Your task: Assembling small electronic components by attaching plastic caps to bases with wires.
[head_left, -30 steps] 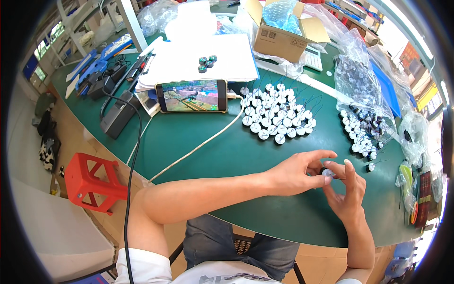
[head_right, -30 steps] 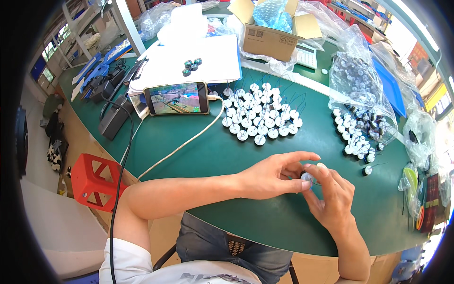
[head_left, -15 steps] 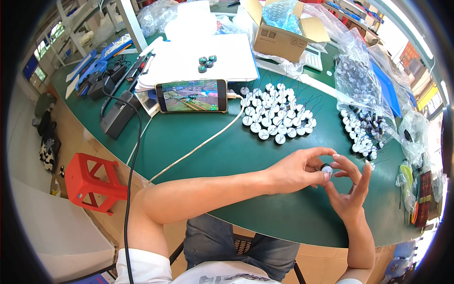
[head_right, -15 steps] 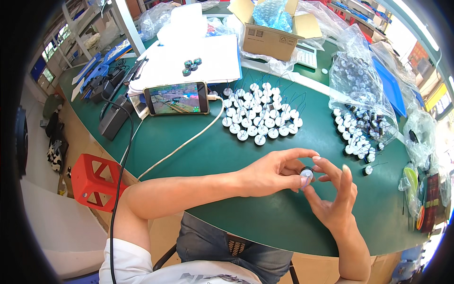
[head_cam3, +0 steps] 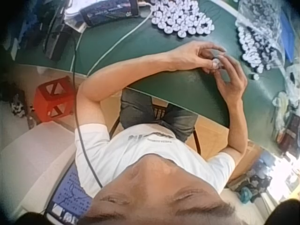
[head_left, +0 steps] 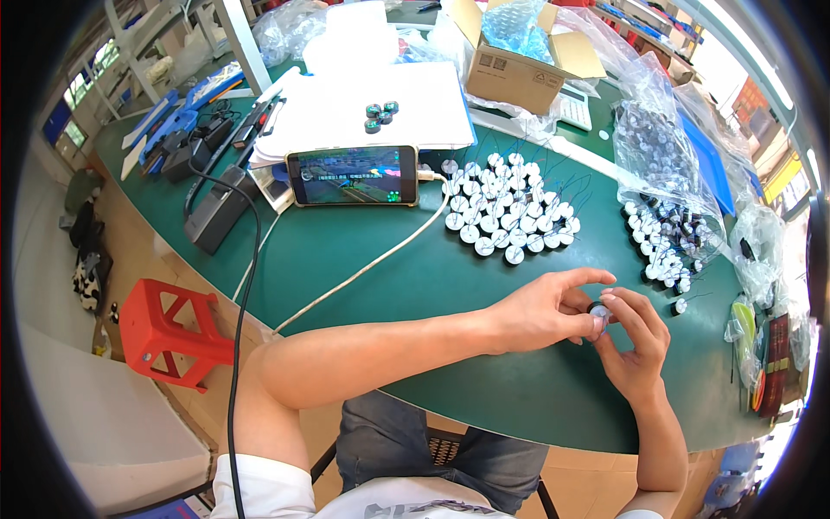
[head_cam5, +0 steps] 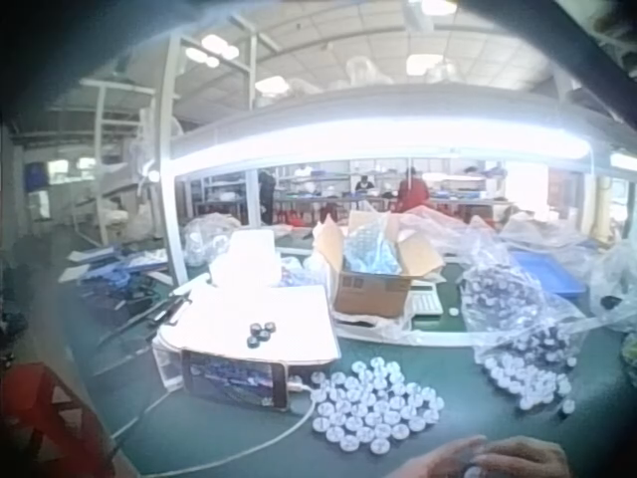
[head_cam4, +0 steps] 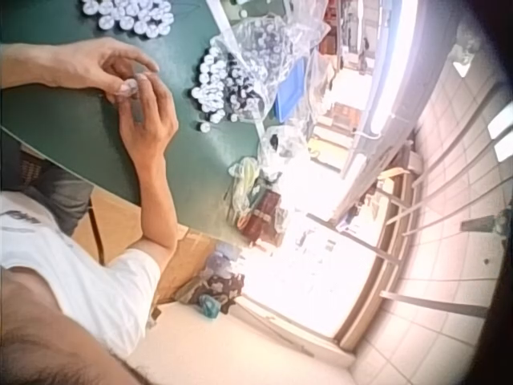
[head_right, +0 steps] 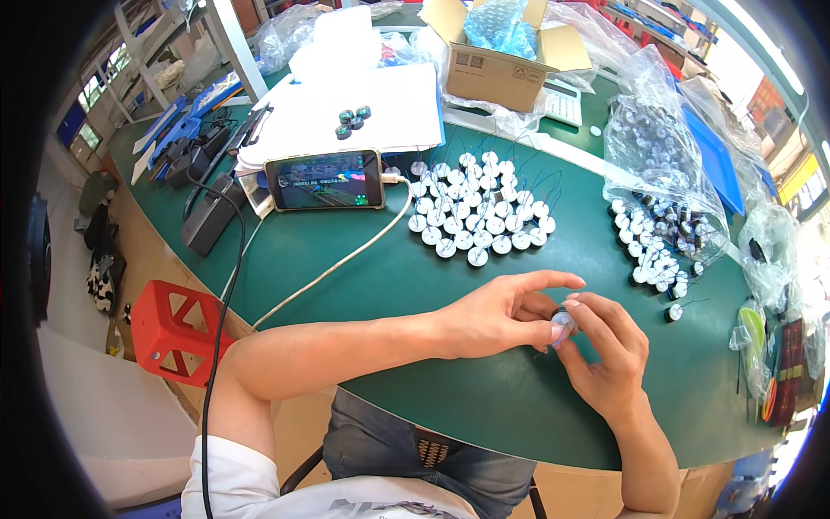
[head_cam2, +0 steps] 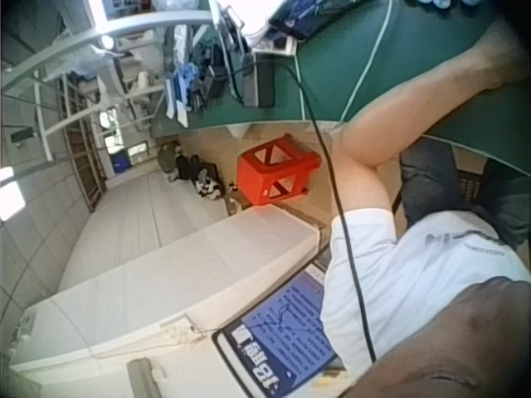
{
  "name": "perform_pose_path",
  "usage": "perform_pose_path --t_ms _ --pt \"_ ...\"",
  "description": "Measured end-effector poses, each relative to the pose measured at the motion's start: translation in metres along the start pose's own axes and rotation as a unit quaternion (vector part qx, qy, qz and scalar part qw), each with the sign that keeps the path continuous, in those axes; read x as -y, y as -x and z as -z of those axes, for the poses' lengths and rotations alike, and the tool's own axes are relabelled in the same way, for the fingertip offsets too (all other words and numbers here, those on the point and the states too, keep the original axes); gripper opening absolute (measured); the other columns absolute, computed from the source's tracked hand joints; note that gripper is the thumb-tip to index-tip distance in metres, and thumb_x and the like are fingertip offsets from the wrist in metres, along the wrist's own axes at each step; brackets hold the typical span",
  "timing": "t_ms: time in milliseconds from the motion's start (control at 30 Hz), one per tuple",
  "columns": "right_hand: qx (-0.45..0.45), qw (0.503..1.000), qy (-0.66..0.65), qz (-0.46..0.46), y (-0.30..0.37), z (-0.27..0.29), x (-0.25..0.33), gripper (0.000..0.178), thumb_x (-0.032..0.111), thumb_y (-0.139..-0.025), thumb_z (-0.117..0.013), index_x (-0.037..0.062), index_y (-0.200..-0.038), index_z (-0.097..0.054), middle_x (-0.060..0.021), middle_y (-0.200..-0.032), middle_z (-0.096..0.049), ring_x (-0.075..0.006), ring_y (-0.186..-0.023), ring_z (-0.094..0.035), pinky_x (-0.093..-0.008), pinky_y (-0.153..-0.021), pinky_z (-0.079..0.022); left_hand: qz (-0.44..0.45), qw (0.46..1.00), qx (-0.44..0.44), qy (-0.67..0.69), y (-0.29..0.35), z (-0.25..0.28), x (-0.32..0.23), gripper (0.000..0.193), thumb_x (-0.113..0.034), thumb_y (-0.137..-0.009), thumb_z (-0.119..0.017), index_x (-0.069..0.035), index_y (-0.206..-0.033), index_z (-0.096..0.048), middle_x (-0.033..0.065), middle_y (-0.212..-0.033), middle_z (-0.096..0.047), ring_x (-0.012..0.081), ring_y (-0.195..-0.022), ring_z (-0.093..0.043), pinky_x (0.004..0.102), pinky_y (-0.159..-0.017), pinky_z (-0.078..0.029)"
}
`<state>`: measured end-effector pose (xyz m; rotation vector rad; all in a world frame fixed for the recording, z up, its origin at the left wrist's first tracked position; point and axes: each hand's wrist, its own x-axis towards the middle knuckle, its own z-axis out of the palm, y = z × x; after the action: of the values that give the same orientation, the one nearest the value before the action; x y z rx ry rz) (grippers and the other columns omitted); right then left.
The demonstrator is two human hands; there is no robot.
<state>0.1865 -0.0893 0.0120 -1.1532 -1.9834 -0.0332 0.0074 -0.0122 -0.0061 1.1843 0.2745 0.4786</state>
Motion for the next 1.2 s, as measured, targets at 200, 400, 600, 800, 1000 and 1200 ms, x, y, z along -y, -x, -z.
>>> perform_pose_path --t_ms 200,400,600,800,1000,1200 --pt "0.007 1.000 0.015 0.024 -0.0012 0.0016 -0.0002 0.037 -0.003 -0.066 -0.074 0.0013 -0.102 -0.065 -0.0132 -0.097 -0.065 -0.0241 -0.076 -0.065 -0.0307 -0.064 -0.053 0.004 1.000 0.000 0.005 0.0001 -0.0004 -0.0015 0.060 -0.015 -0.091 -0.064 -0.003 -0.141 -0.034 0.0094 -0.104 -0.063 0.0125 -0.094 -0.061 0.0282 -0.082 -0.049" --pt "0.002 1.000 0.006 0.014 -0.0006 0.0007 0.0001 0.033 -0.003 -0.068 -0.074 0.0011 -0.100 -0.065 -0.0131 -0.095 -0.065 -0.0245 -0.077 -0.065 -0.0311 -0.064 -0.053 0.007 1.000 0.004 0.010 0.0005 -0.0001 -0.0028 0.060 -0.017 -0.091 -0.064 -0.004 -0.141 -0.035 0.0100 -0.103 -0.063 0.0141 -0.094 -0.062 0.0287 -0.082 -0.050" --pt "0.003 1.000 0.009 0.015 -0.0023 0.0010 0.0009 0.031 -0.003 -0.069 -0.073 0.0000 -0.098 -0.065 -0.0130 -0.093 -0.066 -0.0243 -0.077 -0.065 -0.0308 -0.063 -0.054 -0.003 1.000 0.009 0.006 -0.0008 0.0010 0.0009 0.057 -0.018 -0.092 -0.063 -0.004 -0.140 -0.036 0.0097 -0.103 -0.063 0.0144 -0.094 -0.062 0.0278 -0.080 -0.049" --pt "0.001 1.000 0.010 0.019 -0.0029 0.0004 0.0005 0.030 -0.003 -0.069 -0.074 -0.0005 -0.097 -0.065 -0.0133 -0.093 -0.066 -0.0236 -0.075 -0.065 -0.0297 -0.062 -0.054 -0.003 1.000 0.013 0.000 -0.0014 0.0015 0.0012 0.055 -0.018 -0.092 -0.063 -0.004 -0.139 -0.038 0.0097 -0.103 -0.063 0.0141 -0.094 -0.062 0.0276 -0.080 -0.049" --pt "0.004 1.000 0.003 0.015 -0.0031 -0.0003 0.0003 0.028 -0.002 -0.071 -0.073 -0.0013 -0.097 -0.064 -0.0135 -0.092 -0.065 -0.0226 -0.074 -0.065 -0.0290 -0.060 -0.055 0.001 1.000 0.015 0.003 -0.0009 0.0011 0.0006 0.056 -0.020 -0.092 -0.063 -0.003 -0.139 -0.038 0.0097 -0.104 -0.064 0.0134 -0.094 -0.061 0.0278 -0.080 -0.050" --pt "0.008 1.000 -0.007 -0.001 -0.0021 -0.0002 0.0006 0.030 -0.001 -0.071 -0.073 -0.0007 -0.100 -0.064 -0.0130 -0.092 -0.065 -0.0220 -0.072 -0.064 -0.0292 -0.060 -0.054 0.004 1.000 0.020 0.005 -0.0012 0.0017 0.0014 0.058 -0.019 -0.091 -0.064 -0.003 -0.140 -0.037 0.0093 -0.106 -0.063 0.0121 -0.095 -0.060 0.0274 -0.082 -0.049"
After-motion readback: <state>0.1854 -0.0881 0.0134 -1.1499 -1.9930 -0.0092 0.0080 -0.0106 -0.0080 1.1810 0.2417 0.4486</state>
